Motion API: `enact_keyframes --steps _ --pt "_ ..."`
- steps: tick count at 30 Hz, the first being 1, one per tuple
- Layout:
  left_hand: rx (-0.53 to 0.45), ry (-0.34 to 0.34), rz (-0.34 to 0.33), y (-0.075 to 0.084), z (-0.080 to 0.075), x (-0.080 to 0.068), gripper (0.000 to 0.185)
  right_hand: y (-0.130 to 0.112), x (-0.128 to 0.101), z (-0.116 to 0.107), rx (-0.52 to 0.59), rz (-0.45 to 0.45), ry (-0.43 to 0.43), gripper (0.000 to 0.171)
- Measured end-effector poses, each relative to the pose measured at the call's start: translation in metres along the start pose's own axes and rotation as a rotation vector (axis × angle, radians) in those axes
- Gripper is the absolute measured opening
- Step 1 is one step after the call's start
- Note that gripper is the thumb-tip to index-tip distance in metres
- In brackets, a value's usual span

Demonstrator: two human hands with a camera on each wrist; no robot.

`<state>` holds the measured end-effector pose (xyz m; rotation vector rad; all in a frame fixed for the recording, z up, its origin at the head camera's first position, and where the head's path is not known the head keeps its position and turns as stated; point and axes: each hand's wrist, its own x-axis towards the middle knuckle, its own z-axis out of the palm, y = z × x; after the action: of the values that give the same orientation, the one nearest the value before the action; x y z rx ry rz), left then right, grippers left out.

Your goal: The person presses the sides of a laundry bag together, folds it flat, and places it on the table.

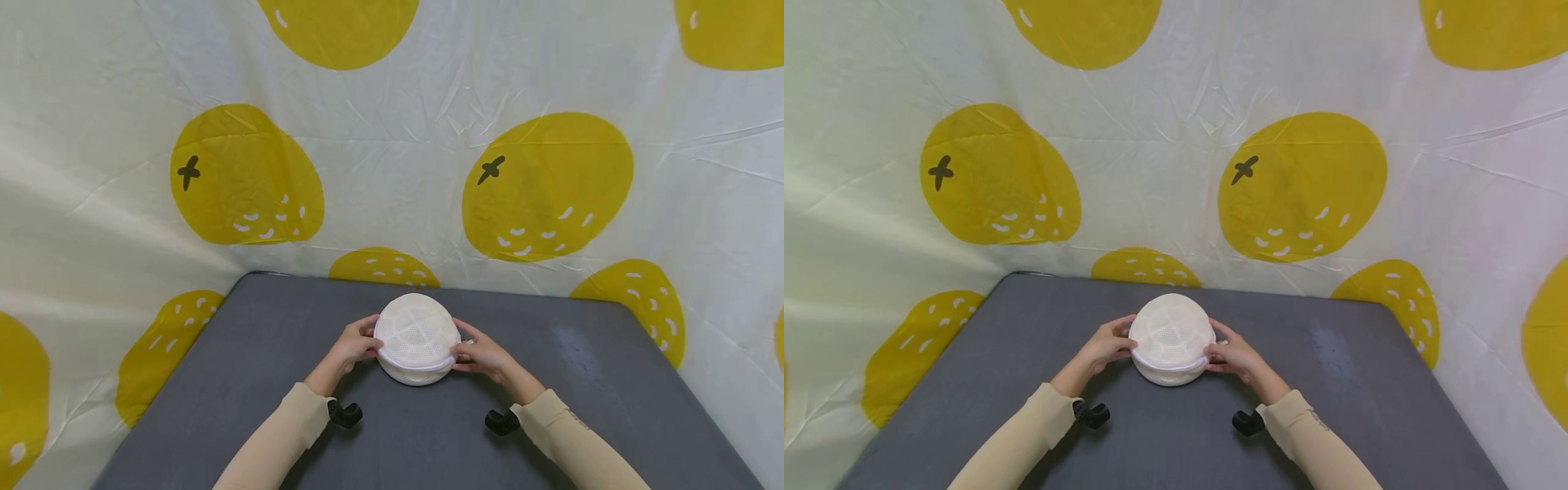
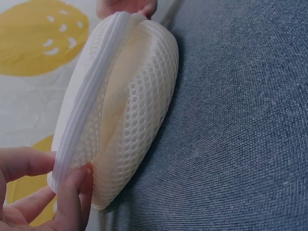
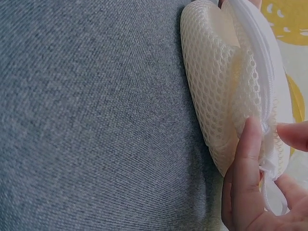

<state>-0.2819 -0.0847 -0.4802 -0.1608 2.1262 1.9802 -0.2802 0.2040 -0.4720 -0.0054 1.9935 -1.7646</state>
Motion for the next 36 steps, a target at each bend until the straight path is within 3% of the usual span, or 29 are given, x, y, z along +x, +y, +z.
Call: enact_keyframes --steps 22,36 --pt "0.053 0.001 0.009 -0.006 0.001 0.002 0.071 0.000 0.002 -0.001 -0.036 -0.009 -0.012 0.082" --pt "0.124 0.040 0.070 0.001 0.001 0.000 0.062 -0.012 -0.003 -0.004 -0.354 -0.145 0.002 0.077"
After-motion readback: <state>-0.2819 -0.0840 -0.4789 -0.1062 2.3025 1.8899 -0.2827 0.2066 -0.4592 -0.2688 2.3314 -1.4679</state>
